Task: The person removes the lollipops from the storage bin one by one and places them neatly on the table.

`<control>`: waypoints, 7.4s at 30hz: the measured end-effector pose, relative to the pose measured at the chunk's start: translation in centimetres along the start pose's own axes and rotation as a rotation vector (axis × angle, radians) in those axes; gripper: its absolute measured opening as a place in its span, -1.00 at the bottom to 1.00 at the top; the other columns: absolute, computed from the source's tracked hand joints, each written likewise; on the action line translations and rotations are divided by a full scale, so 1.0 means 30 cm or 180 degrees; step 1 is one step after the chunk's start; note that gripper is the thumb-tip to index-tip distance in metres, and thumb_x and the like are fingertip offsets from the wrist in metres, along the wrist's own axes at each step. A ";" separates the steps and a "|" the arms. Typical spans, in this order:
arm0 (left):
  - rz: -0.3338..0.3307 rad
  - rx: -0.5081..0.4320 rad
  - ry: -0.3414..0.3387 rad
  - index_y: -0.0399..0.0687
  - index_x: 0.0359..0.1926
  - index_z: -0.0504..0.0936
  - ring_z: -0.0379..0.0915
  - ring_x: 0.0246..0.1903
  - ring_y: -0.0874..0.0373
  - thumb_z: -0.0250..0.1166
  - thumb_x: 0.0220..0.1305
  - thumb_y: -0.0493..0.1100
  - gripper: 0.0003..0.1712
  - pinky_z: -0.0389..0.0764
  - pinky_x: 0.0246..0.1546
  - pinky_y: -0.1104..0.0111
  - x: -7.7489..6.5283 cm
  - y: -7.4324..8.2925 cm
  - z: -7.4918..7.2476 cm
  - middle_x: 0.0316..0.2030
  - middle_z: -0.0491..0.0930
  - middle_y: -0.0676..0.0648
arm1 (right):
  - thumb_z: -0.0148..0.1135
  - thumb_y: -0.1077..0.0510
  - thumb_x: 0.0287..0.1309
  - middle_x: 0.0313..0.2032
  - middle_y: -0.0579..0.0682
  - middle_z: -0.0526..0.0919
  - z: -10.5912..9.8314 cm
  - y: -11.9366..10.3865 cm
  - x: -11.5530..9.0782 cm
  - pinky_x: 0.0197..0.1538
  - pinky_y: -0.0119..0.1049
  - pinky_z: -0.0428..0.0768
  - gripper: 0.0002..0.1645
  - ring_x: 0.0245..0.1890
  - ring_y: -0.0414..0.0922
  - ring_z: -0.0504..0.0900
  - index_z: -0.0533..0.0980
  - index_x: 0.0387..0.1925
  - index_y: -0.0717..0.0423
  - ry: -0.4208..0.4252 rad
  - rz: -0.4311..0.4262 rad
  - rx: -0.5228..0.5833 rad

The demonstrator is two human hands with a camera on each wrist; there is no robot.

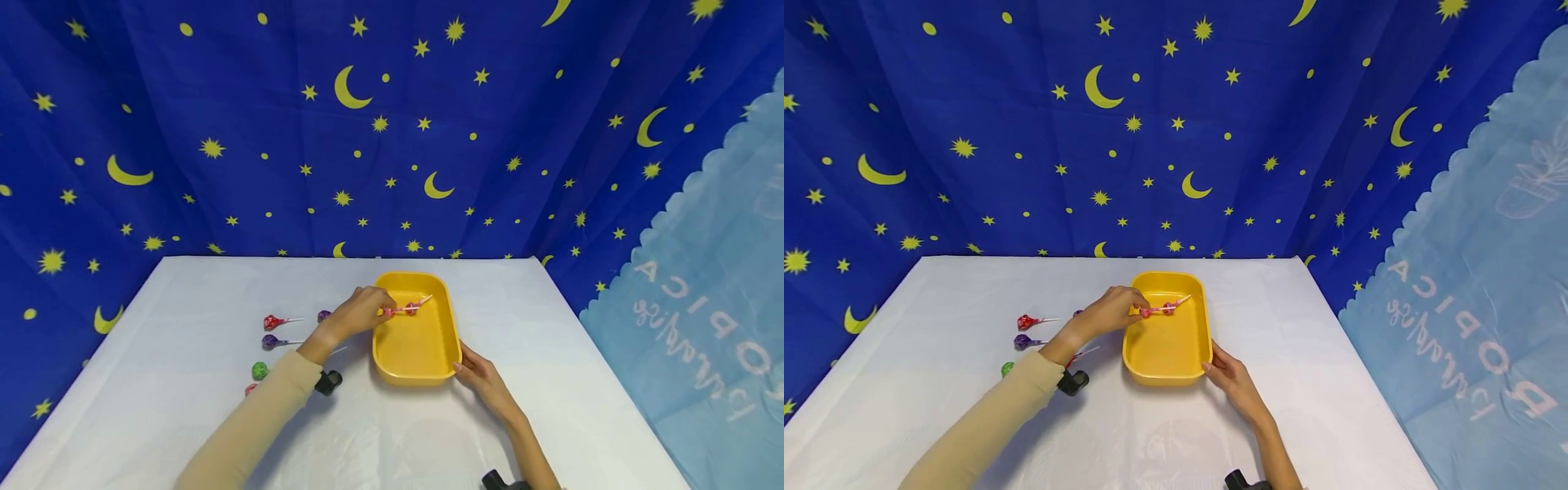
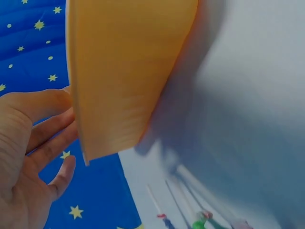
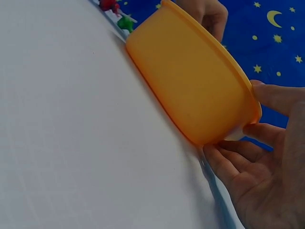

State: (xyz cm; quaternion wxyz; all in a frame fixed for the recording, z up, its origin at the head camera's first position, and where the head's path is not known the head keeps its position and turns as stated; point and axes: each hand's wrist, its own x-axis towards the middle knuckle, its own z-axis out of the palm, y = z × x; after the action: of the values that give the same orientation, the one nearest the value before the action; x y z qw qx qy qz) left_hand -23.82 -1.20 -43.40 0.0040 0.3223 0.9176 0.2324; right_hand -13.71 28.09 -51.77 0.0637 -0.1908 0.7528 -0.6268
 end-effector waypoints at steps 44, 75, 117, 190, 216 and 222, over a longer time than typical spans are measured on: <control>-0.0458 0.0663 -0.0198 -0.09 -0.19 0.72 0.50 -0.16 0.04 0.32 0.22 -0.34 -0.84 0.23 0.07 0.10 0.148 -0.006 0.093 -0.20 0.70 -0.05 | 0.03 0.25 0.40 0.36 0.43 0.21 -0.001 -0.006 -0.001 0.11 -0.49 0.49 -0.28 0.30 0.28 0.31 0.02 0.45 0.38 0.0001 0.0055 -0.0100; -0.0352 0.1154 -0.0245 0.02 -0.49 0.62 0.37 -0.40 0.10 0.28 0.24 -0.30 -0.81 0.21 -0.06 0.13 0.144 0.014 0.098 -0.58 0.49 0.05 | 0.04 0.24 0.39 0.38 0.41 0.17 0.011 -0.012 0.000 0.13 -0.52 0.46 -0.27 0.33 0.30 0.26 0.02 0.45 0.39 0.0009 0.0101 -0.0055; 0.0042 0.0458 -0.0027 -0.04 -0.06 0.73 0.31 -0.38 0.22 0.38 0.15 -0.19 -0.70 0.41 -0.33 0.44 -0.078 0.070 0.081 -0.34 0.50 0.06 | 0.01 0.21 0.42 0.32 0.52 0.18 0.012 0.007 -0.085 0.08 -0.53 0.49 -0.27 0.15 -0.41 0.48 -0.03 0.43 0.45 0.0020 0.0346 -0.0031; 0.0133 0.0553 -0.0244 -0.11 -0.33 0.67 0.21 -0.52 0.30 0.43 0.06 -0.28 -0.88 0.34 -0.51 0.46 -0.462 -0.057 -0.044 -0.50 0.36 0.08 | -0.01 0.24 0.42 0.34 0.49 0.18 -0.004 -0.004 -0.021 0.10 -0.52 0.48 -0.29 0.21 -0.34 0.43 -0.01 0.45 0.40 -0.0008 0.0054 -0.0034; 0.0562 0.1265 0.0089 0.03 -0.58 0.53 0.26 -0.56 0.26 0.47 -0.12 -0.25 -0.77 0.35 -0.46 0.37 -0.489 -0.062 0.001 -0.60 0.32 0.14 | 0.01 0.25 0.41 0.33 0.49 0.19 0.000 0.000 -0.017 0.08 -0.51 0.50 -0.28 0.20 -0.33 0.45 -0.01 0.44 0.42 -0.0021 0.0056 -0.0003; 0.0412 0.1453 0.0053 0.06 -0.57 0.59 0.34 -0.49 0.19 0.48 -0.11 -0.16 -0.82 0.37 -0.35 0.25 -0.498 -0.054 0.004 -0.59 0.37 0.14 | 0.00 0.27 0.40 0.33 0.50 0.20 0.004 0.002 -0.014 0.08 -0.51 0.51 -0.29 0.20 -0.33 0.46 -0.01 0.44 0.43 -0.0022 0.0026 0.0022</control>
State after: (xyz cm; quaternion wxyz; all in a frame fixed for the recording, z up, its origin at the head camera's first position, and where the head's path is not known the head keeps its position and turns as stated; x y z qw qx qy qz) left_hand -12.92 -11.13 -46.34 -0.0914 0.3711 0.9238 0.0213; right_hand -13.28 28.15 -51.93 0.0696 -0.1897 0.7511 -0.6285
